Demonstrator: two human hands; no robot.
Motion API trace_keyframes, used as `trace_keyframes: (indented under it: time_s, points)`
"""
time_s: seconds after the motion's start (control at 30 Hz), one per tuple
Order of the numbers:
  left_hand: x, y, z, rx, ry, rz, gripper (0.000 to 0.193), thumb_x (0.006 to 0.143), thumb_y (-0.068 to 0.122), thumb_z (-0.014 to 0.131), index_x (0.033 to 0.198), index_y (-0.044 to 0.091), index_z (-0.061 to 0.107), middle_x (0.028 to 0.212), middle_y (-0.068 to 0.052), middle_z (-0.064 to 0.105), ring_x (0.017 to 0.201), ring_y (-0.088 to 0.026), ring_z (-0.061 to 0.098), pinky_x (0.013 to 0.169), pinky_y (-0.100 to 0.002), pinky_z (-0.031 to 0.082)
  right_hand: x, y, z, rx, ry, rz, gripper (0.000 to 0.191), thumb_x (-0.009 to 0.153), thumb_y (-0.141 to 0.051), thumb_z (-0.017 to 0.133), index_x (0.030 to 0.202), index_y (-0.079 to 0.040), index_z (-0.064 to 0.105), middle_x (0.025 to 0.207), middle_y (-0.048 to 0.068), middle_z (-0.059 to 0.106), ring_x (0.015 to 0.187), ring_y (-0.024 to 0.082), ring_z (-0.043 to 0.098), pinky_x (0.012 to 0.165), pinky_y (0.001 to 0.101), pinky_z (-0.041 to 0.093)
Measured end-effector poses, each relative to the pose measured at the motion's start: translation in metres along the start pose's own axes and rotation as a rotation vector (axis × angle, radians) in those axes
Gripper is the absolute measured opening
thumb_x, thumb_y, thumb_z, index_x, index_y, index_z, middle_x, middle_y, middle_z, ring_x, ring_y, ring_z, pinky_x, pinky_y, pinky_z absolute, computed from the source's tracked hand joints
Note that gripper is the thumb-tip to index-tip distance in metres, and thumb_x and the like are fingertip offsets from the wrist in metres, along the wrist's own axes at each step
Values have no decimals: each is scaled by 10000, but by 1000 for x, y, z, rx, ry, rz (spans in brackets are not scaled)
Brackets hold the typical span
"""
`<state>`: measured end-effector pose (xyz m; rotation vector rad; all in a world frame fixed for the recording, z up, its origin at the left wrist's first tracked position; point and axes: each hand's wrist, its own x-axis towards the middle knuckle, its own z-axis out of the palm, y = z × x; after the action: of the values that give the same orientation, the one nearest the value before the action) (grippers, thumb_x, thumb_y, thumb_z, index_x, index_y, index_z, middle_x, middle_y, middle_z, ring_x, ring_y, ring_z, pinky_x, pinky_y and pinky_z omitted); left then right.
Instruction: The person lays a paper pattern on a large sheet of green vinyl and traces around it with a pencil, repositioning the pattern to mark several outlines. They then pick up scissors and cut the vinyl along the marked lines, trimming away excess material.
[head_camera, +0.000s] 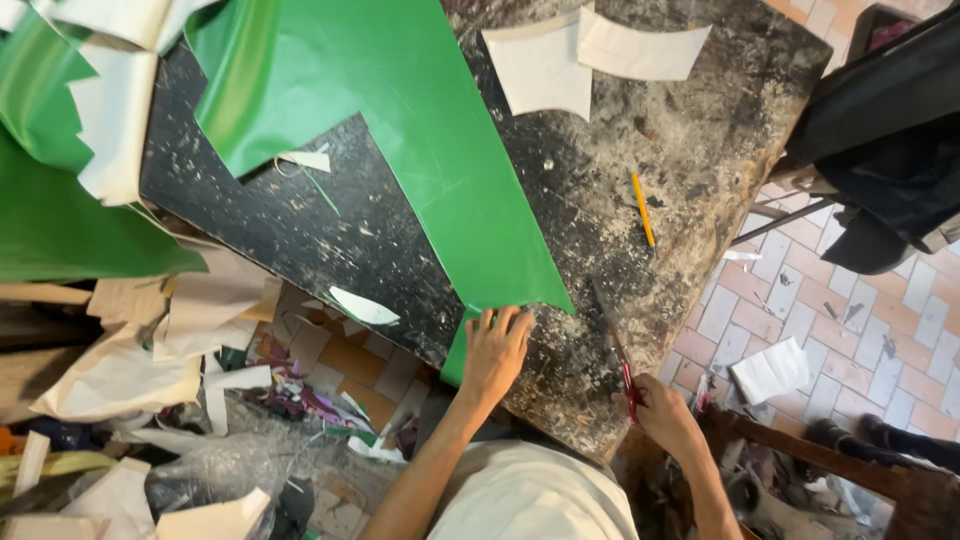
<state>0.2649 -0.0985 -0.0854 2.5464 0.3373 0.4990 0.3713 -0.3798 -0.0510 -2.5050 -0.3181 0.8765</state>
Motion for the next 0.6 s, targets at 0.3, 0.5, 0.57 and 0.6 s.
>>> trace_keyframes:
  time_s: [0.3,0.5,0.57,0.6]
  points:
    - [-6,13,40,215,182,-105,311,881,150,739,1177,160,643,1182,-18,597,1107,-232,535,946,-477,352,6,59,-36,333,-637,126,540,892,-559,489,992,-101,757,539,6,498,465,148,514,473,344,416]
    - [-7,28,58,284,279,-242,259,920,139,731,1161,168,640,1165,-8,628,1063,-212,539,882,-430,322,54,56,-18,465,-838,-99,694,887,-786,461,787,-106,562,617,-9,544,530,133,493,512,308,411]
    - [-4,29,66,271,314,-260,265,926,154,729,1174,154,635,1168,-20,624,1082,-226,544,892,-436,324,62,46,-11,469,-842,-93,637,887,-765,473,821,-136,552,625,-21,520,536,135,490,517,314,421]
    - [-2,29,70,259,327,-280,287,920,169,728,1188,136,631,1165,-40,619,1076,-239,539,885,-440,323,66,41,-9,468,-846,-91,609,887,-755,479,837,-151,547,628,-27,508,540,136,488,519,318,427]
